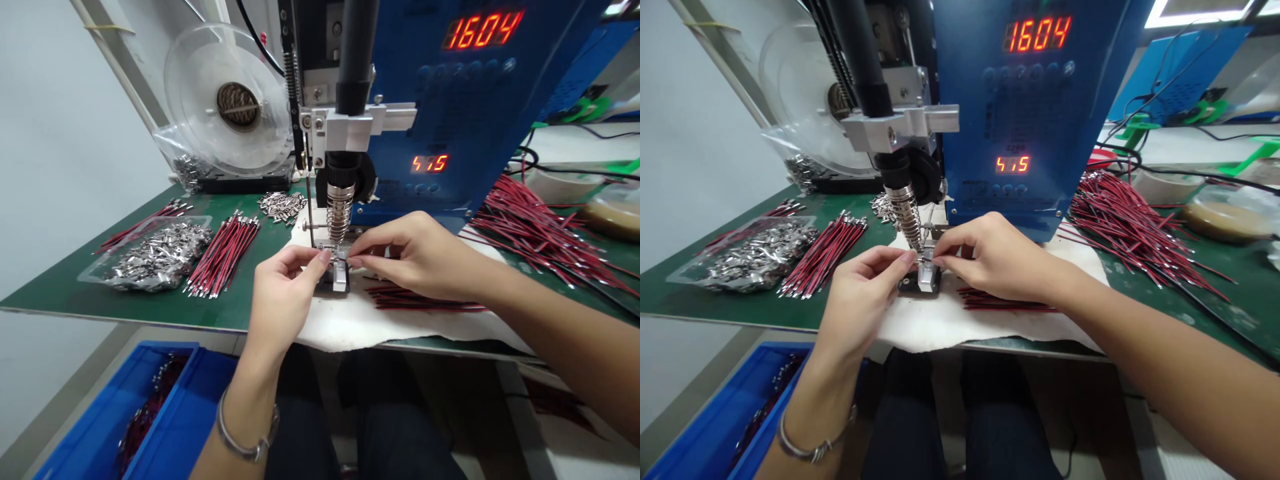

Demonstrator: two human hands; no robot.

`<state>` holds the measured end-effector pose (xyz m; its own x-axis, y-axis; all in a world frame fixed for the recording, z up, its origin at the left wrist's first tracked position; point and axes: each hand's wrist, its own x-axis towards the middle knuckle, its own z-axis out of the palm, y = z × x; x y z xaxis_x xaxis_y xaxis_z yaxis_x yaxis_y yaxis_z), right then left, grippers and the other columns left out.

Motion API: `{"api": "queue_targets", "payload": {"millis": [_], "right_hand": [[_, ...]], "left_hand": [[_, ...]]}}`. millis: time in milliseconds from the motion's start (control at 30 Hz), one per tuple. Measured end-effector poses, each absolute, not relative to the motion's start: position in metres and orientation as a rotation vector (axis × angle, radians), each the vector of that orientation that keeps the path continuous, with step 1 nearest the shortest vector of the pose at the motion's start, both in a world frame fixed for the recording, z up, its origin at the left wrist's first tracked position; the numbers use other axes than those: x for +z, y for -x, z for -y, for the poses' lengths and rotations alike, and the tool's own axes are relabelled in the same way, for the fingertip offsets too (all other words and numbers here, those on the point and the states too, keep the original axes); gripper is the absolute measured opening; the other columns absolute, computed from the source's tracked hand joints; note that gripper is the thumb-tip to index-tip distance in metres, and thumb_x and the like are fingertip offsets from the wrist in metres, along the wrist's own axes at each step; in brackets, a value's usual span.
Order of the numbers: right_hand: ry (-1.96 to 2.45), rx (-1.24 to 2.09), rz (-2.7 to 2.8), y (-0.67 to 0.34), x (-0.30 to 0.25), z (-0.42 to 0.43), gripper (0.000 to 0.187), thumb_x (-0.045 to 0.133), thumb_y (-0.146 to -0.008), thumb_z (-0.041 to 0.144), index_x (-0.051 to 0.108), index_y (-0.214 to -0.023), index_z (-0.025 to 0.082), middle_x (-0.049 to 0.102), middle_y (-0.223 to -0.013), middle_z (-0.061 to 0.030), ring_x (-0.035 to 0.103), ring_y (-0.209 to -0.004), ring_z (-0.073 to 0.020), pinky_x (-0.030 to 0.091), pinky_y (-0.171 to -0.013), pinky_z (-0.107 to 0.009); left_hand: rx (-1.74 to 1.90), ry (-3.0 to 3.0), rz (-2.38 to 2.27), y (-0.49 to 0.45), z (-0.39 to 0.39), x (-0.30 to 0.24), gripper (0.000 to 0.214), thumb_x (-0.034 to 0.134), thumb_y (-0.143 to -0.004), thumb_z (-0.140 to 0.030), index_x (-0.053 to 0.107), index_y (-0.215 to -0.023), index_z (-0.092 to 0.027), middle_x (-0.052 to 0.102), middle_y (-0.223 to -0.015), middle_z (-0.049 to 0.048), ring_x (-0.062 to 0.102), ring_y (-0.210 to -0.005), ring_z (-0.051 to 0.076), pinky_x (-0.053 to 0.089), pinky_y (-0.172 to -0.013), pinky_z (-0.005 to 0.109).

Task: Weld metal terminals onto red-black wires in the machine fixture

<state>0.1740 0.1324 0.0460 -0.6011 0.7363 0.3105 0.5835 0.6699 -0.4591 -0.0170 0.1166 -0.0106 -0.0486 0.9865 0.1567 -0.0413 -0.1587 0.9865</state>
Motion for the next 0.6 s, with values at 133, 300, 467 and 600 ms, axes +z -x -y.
{"api": "queue_targets", "payload": {"millis": [133,300,467,600], "right_hand": [[0.963,0.374,2.446,-0.175,0.046,-0.133,0.019,0.057,-0.089,0.022,0.074,-0.091,0.014,0.072,-0.082,-0.0026,0.06,-0.065,-0.0086,0.045,-0.062,-0.019],[0.957,0.358,2.451,-0.174,0.045,-0.134,0.019,0.056,-0.089,0.02,0.074,-0.092,0.013,0.072,-0.083,-0.0032,0.063,-0.068,-0.0089,0.045,-0.064,-0.019],[0.961,0.31,2.466,-0.172,0.047,-0.133,0.018,0.057,-0.089,0.019,0.074,-0.093,0.013,0.072,-0.084,-0.0033,0.063,-0.069,-0.009,0.045,-0.065,-0.019],[0.971,0.29,2.471,-0.173,0.047,-0.133,0.019,0.056,-0.09,0.019,0.073,-0.092,0.013,0.072,-0.086,-0.0039,0.063,-0.07,-0.0092,0.045,-0.066,-0.019]], "left_hand": [[1.361,-1.265,-1.132,0.017,-0.119,-0.011,0.025,0.075,-0.075,-0.04,0.071,-0.077,-0.016,0.065,-0.067,0.0018,0.044,-0.049,0.005,0.033,-0.048,0.018],[1.378,-1.275,-1.12,0.015,-0.12,-0.013,0.026,0.074,-0.076,-0.041,0.07,-0.08,-0.015,0.065,-0.07,0.0016,0.042,-0.05,0.003,0.032,-0.047,0.017],[1.459,-1.226,-1.128,0.02,-0.115,-0.009,0.03,0.067,-0.081,-0.045,0.062,-0.08,-0.016,0.061,-0.071,-0.0008,0.035,-0.045,0.001,0.029,-0.045,0.017],[1.295,-1.318,-1.137,0.035,-0.114,-0.009,0.04,0.062,-0.085,-0.045,0.054,-0.063,-0.013,0.054,-0.06,-0.0015,0.026,-0.041,0.0,0.021,-0.041,0.018]]}}
